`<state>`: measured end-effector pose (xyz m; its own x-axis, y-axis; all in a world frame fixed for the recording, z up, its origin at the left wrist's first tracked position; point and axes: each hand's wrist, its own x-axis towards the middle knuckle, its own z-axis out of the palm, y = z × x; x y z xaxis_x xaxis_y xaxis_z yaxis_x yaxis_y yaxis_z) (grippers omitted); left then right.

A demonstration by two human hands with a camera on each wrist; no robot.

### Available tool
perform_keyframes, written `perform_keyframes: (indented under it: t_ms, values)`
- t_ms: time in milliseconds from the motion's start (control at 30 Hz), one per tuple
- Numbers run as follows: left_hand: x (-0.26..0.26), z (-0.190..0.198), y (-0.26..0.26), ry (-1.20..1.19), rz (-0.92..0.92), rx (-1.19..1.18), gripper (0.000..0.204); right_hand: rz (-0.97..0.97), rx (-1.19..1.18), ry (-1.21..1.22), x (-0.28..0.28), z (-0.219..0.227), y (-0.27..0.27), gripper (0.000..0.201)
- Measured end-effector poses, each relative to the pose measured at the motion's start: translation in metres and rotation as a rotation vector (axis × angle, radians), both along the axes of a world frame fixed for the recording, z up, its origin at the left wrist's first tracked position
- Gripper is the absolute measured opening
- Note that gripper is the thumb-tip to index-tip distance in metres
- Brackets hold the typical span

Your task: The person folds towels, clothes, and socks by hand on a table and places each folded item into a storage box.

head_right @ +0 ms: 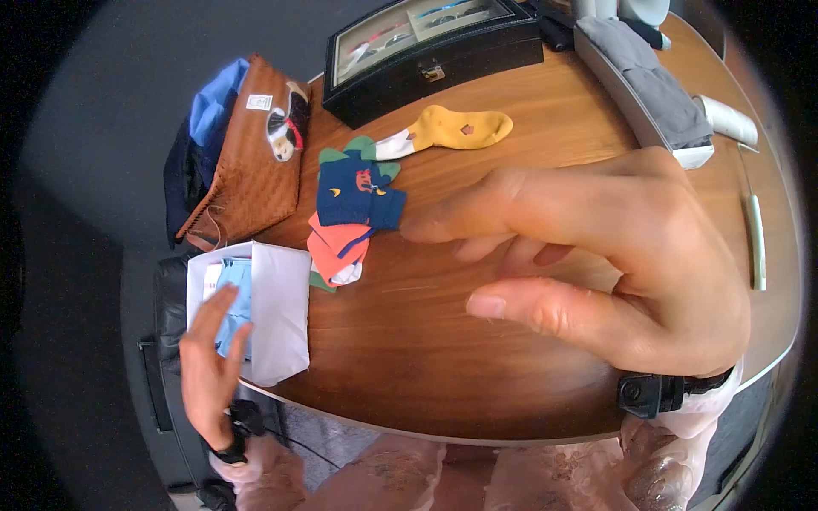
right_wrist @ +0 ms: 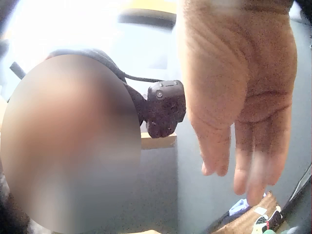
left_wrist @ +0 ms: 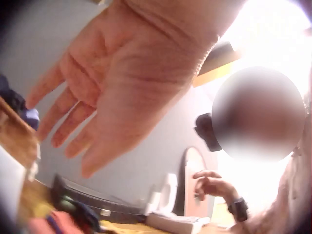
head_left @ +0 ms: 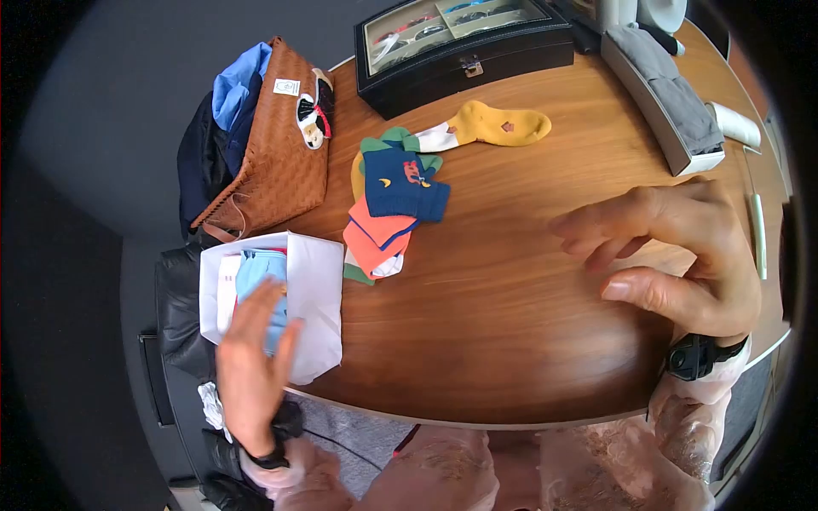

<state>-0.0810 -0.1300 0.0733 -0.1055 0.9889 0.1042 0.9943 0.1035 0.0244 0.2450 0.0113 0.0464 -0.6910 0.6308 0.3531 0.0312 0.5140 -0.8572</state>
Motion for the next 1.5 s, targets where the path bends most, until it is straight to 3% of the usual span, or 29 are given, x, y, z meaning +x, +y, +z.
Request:
perform_keyframes:
  t_ms: [167, 300, 367, 533, 600, 767, 833, 900, 933, 1067, 1133, 1167, 1267, 1300, 1367, 1400, 1500]
  values:
    - [0.040, -0.029, 0.034, -0.184, -0.200, 0.114, 0.039, -0.098, -0.015, -0.037, 0.004, 0.007, -0.004, 0.037]
    - [0.050, -0.044, 0.084, -0.217, -0.273, 0.157, 0.041, -0.168, 0.029, -0.055, 0.007, 0.010, -0.004, 0.039]
    - [0.052, -0.050, 0.106, -0.086, -0.322, 0.094, 0.046, -0.189, 0.054, -0.049, 0.009, 0.010, -0.004, 0.038]
    - [0.062, -0.082, 0.160, -0.196, -0.400, 0.116, 0.044, -0.188, 0.059, -0.024, 0.008, 0.009, -0.001, 0.034]
    - [0.067, -0.103, 0.179, -0.160, -0.385, 0.121, 0.043, -0.149, 0.170, -0.094, 0.010, 0.010, 0.001, 0.033]
    - [0.058, -0.147, 0.206, -0.002, -0.407, 0.272, 0.042, -0.152, 0.152, -0.115, 0.014, 0.010, 0.004, 0.034]
    - [0.052, -0.152, 0.213, 0.030, -0.433, 0.346, 0.033, -0.161, 0.136, -0.088, 0.012, 0.008, 0.005, 0.034]
    - [0.048, -0.153, 0.214, 0.038, -0.347, 0.164, 0.019, -0.179, 0.126, -0.134, 0.011, 0.006, 0.005, 0.034]
    - [0.045, -0.159, 0.214, 0.013, -0.393, 0.285, 0.010, -0.172, 0.126, -0.140, 0.010, 0.006, 0.005, 0.034]
    - [0.048, -0.150, 0.212, -0.002, -0.316, 0.303, 0.010, -0.185, 0.085, -0.131, 0.009, 0.006, 0.007, 0.033]
    - [0.055, -0.124, 0.200, -0.588, -0.264, 0.149, 0.012, -0.197, 0.086, -0.136, 0.009, 0.008, 0.008, 0.034]
    - [0.053, -0.119, 0.198, -0.590, -0.264, 0.149, 0.012, -0.231, 0.053, -0.139, 0.007, 0.009, 0.007, 0.034]
    - [0.049, -0.108, 0.190, -1.271, -0.300, -0.056, 0.018, -0.294, 0.089, -0.153, 0.004, 0.007, 0.009, 0.036]
    - [0.051, -0.103, 0.187, -1.271, -0.298, -0.053, 0.018, -0.326, 0.159, -0.165, 0.003, 0.005, 0.010, 0.037]
    - [0.059, -0.098, 0.183, -1.516, -0.340, -0.014, 0.019, -0.328, 0.147, -0.159, 0.003, 0.003, 0.010, 0.038]
    - [0.060, -0.101, 0.185, -1.517, -0.338, -0.010, 0.019, -0.330, 0.134, -0.153, 0.004, 0.003, 0.010, 0.038]
    - [0.065, -0.131, 0.199, -1.846, -0.226, 0.057, 0.015, -0.309, 0.092, -0.131, 0.004, 0.003, 0.008, 0.039]
